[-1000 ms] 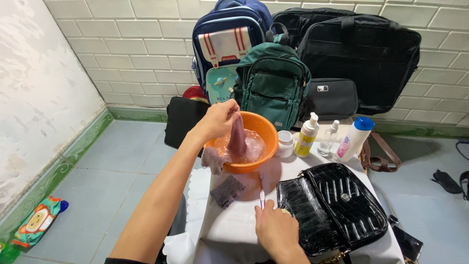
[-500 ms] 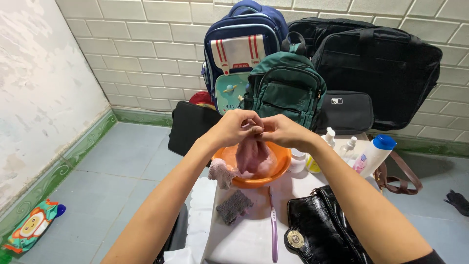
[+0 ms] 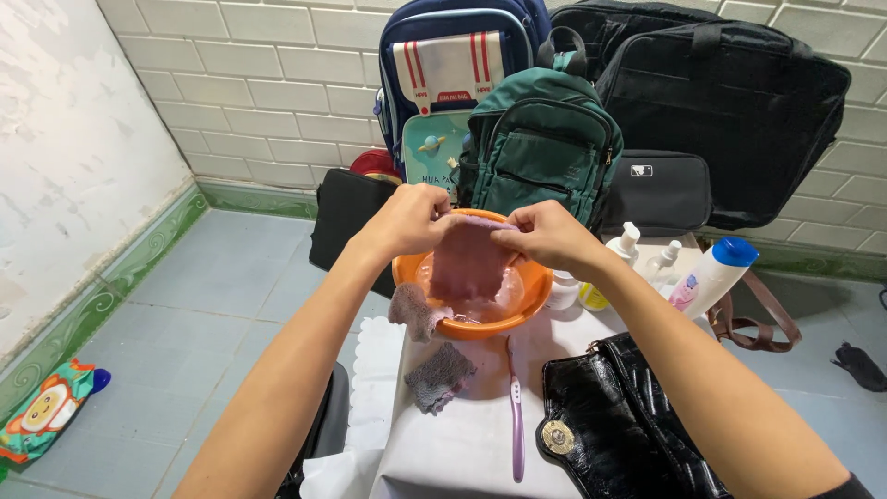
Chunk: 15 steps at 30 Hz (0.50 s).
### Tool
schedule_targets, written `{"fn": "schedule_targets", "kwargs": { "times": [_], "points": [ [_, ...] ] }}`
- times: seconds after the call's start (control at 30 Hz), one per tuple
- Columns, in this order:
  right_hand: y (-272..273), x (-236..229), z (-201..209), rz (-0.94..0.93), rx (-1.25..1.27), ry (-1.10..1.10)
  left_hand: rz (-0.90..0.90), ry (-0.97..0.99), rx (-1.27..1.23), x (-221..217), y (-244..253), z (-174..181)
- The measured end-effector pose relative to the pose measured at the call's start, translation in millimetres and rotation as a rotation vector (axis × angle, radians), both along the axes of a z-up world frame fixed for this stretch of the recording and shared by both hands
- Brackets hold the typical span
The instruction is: Clean a black leather purse using a toothbrush, cleaning solution, and a damp cloth.
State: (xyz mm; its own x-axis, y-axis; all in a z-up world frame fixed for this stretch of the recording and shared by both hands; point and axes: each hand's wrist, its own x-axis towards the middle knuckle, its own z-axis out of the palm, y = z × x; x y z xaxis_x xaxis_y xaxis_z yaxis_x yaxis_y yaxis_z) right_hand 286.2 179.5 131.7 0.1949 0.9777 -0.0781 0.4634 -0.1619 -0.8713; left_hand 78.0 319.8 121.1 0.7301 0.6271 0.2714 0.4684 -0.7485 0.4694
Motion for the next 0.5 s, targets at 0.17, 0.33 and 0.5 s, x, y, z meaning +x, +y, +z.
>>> {"fn": "schedule_targets", "kwargs": {
  "times": [0.17,0.33,0.5],
  "points": [
    [14,-27,5,-0.102,0.053,0.121,0.026,-0.075,-0.238,22,-18,-11],
    [10,-42,28,-0.058,0.059,0.063,0.14,-0.4,-0.679,22,-28,-7],
    [-7,-41,45,0.219,0.124,-0.434,0.063,-0.242,-0.399,13,-28,0]
  ]
}}
